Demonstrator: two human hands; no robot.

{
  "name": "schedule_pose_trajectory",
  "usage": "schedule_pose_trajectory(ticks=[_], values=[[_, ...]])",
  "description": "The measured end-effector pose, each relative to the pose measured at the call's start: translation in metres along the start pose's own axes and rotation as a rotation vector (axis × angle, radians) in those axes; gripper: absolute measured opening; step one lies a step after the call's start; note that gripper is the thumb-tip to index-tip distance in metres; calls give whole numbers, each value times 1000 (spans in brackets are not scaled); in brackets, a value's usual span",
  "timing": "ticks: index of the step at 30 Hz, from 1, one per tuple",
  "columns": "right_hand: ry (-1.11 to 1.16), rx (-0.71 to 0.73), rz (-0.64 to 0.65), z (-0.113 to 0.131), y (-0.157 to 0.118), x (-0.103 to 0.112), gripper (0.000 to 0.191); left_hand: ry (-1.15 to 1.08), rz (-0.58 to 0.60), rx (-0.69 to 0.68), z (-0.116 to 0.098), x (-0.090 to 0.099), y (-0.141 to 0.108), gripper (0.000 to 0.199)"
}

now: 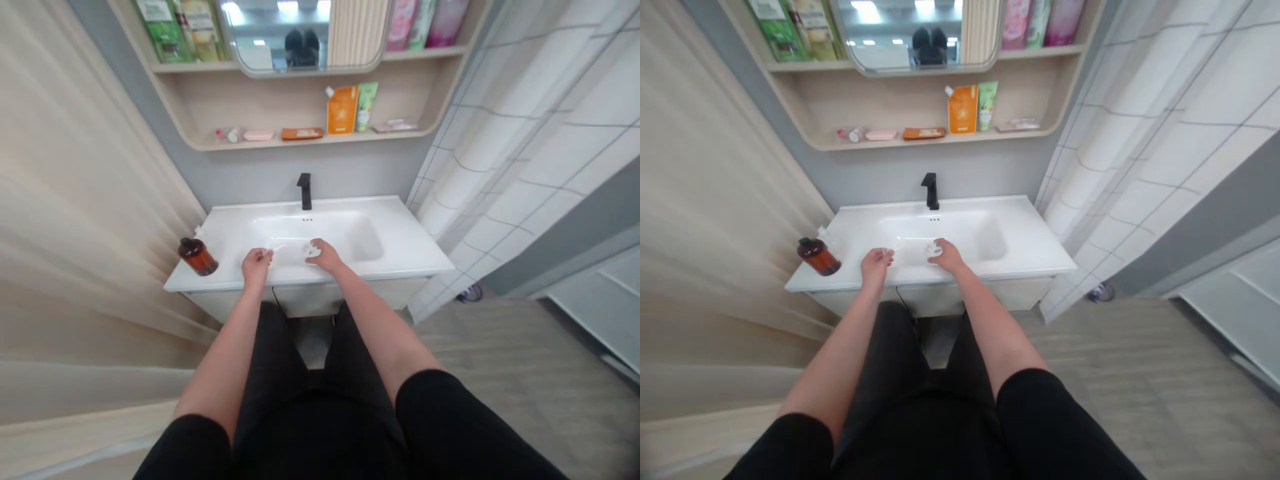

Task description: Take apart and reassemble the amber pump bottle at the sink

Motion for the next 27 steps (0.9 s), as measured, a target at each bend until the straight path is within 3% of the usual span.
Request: schedule_pose_trajectory(ticks=[2,5,8,12,20,27], values=[[10,1,12,-1,1,-2,64,134,-165,-2,10,53,4,30],[1,5,33,-2,2,-4,64,364,-326,-155,7,124,10,28],[-12,-3,43,-2,2,-4,63,532,-314,-348,-2,159,17,28],[-1,-13,24,2,0,0,63,639,-265,-441,0,166,18,32],[79,-82,0,1,-2,5,64,754,-120,-488,13,143,6,54],[108,-80,-25,-3,0,6,65,732,-97,-496,2,150,4,55]])
Point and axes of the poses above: each hand's wrist, its own y-axis towards the middle knuckle, its own x-axis out of the back of the hand, z = x × y, the point moved 8 cm from there along y, towards the middle knuckle, and after that the axes turned 14 degrees about -z, right-handed, at the moved point
